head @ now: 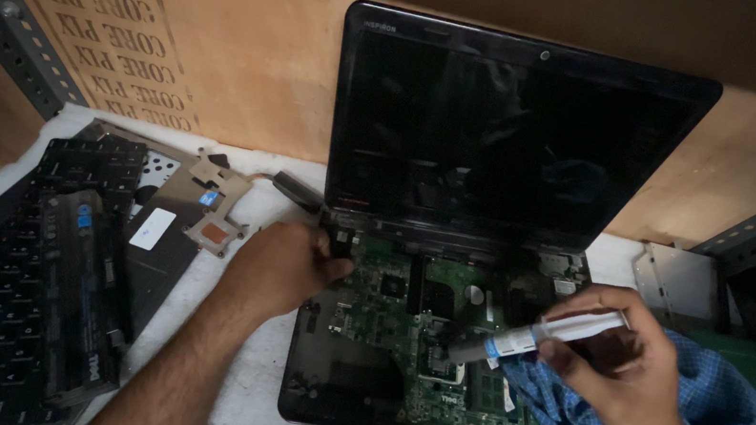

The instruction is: The person applies thermal paste from a syringe onto the CPU area of a laptop motherboard inside an opened laptop chassis. They then position the heatsink and cooling assembly over the board, press it into place, and work on seating the motherboard components back into the laptop frame.

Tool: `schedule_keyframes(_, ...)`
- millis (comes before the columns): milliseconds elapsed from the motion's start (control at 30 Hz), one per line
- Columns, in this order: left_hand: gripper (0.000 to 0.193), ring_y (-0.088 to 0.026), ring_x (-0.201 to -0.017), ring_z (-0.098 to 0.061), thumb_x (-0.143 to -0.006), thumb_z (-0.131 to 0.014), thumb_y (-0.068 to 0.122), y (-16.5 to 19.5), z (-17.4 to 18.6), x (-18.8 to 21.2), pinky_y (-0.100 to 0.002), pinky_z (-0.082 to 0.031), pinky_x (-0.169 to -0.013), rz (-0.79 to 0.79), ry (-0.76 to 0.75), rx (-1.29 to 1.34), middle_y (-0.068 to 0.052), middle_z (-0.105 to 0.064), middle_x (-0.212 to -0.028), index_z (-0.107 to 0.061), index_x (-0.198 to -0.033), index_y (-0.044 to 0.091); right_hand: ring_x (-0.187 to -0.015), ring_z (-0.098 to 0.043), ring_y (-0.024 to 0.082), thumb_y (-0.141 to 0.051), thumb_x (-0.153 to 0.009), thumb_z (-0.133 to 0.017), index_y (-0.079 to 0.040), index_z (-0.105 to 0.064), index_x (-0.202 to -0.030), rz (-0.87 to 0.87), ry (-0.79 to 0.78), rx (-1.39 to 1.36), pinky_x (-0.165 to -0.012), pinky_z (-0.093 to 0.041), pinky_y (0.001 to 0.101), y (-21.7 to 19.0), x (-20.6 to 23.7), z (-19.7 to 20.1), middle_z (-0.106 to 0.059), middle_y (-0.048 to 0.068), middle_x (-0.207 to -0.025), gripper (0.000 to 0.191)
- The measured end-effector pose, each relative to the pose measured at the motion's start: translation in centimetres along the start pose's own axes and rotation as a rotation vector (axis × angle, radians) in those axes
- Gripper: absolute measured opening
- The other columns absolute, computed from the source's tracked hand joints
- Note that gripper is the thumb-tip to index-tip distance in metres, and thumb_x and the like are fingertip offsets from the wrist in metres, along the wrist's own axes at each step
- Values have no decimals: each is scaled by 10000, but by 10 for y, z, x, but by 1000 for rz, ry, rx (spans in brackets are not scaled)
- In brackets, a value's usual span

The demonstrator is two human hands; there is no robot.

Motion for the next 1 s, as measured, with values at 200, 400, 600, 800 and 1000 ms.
schedule_keyframes(200, 329, -302, -824, -736, -833, -778, 424, 11, -8, 2, -440, -558, -785, 17, -14, 5, -134, -751, -825, -782, -848, 94, -886, -766, 196, 33, -800, -763, 35, -593, -1177, 42, -31, 51, -704, -668, 295, -1, 5, 10, -739, 165, -1031, 414)
schedule_keyframes(400, 336, -322, -821, -729, -828, -779, 419, 4, -3, 6, -448, -557, -773, -18, 16, 11, -139, -748, -825, -779, -846, 84, -818, -770, 200, 37, -799, -763, 35, -600, -1169, -12, 3, 44, -618, -657, 284, -2, 6, 4, -748, 164, -994, 405)
schedule_keyframes(600, 349, -321, -818, -730, -840, -775, 420, 0, 0, 8, -453, -555, -774, 0, -8, -21, -154, -748, -821, -782, -834, 72, -811, -775, 202, 50, -788, -760, 33, -603, -1158, -16, -16, 56, -628, -675, 300, -2, 3, -6, -741, 162, -988, 403)
schedule_keyframes(800, 305, -340, -836, -725, -803, -796, 387, -12, 3, 17, -458, -555, -777, -53, 40, 17, -145, -750, -845, -790, -861, 87, -739, -751, 255, 66, -797, -696, 30, -601, -1184, -270, 90, -61, -649, -671, 373, 5, 3, -12, -729, 193, -907, 400)
schedule_keyframes(1000, 292, -348, -856, -726, -815, -780, 379, -22, 6, 20, -472, -551, -790, -106, 51, 0, -147, -756, -854, -793, -871, 93, -739, -709, 256, 50, -826, -601, 29, -597, -1228, -451, 217, -184, -646, -621, 404, 9, 6, -15, -698, 167, -864, 403)
Point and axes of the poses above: each hand's wrist, its own x-axis away from the middle knuckle, its own z-axis out of the back of the hand, y = z × x, the point moved 3 cm from there along -x, towards the middle knuckle
